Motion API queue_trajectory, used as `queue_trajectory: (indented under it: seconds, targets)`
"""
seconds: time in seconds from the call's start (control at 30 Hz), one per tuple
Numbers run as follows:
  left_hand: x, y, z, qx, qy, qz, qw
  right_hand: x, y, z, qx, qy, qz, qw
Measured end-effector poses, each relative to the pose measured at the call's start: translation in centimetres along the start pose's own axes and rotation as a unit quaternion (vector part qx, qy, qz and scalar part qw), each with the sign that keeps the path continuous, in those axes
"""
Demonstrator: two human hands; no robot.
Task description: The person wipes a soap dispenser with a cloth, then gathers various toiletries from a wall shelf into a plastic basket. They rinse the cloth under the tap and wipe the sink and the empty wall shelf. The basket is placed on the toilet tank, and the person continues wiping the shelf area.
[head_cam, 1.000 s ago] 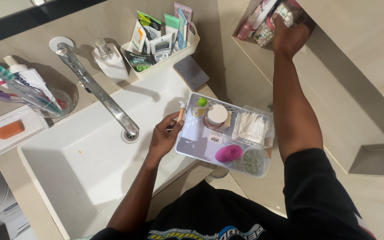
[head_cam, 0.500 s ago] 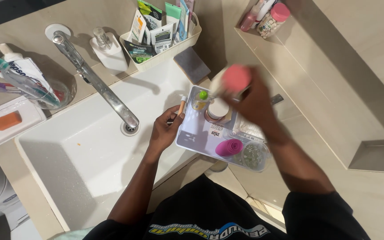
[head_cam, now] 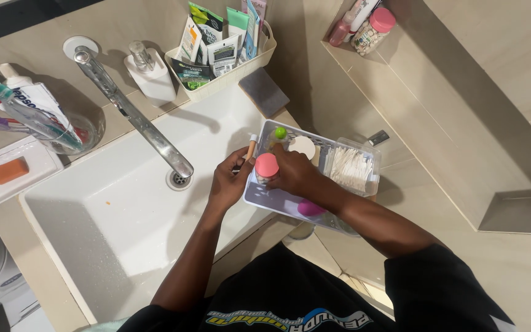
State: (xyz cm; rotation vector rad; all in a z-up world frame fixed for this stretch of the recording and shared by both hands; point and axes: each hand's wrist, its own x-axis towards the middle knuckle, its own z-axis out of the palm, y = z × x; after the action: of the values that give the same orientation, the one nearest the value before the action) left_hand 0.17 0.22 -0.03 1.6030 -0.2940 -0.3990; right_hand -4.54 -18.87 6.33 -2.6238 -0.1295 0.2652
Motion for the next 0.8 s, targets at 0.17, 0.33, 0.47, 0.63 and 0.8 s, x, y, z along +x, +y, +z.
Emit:
queue_trajectory:
  seconds: [0.17, 0.33, 0.47, 0.63, 0.8]
  targets:
    - [0.0, 0.0, 0.0, 0.0, -0.004, -0.005, 1.0, -0.7, -0.3, 0.4, -0.071, 0.032, -0.011, 0.997]
    - [0.1, -0.3, 0.1, 0.004, -0.001, 0.007, 1.0, -1.0, 0.0, 0.6, -0.097, 0.063, -0.045, 0.992]
    - [0.0, -0.2, 0.1, -0.003, 0.0, -0.002, 1.0, -1.4, 0.4, 0.5, -0.101, 0.108, -0.089, 0.985]
    - [0.0, -0.1, 0.4, 0.012, 0.011, 0.003, 1.0, -1.6, -0.2, 0.1, -0.094, 0.103, -0.065, 0.988]
    - [0.3, -0.3, 0.7, 0.001, 0.017, -0.02, 1.0, -2.3, -0.2, -3.1, -0.032, 0.1, -0.045, 0.993]
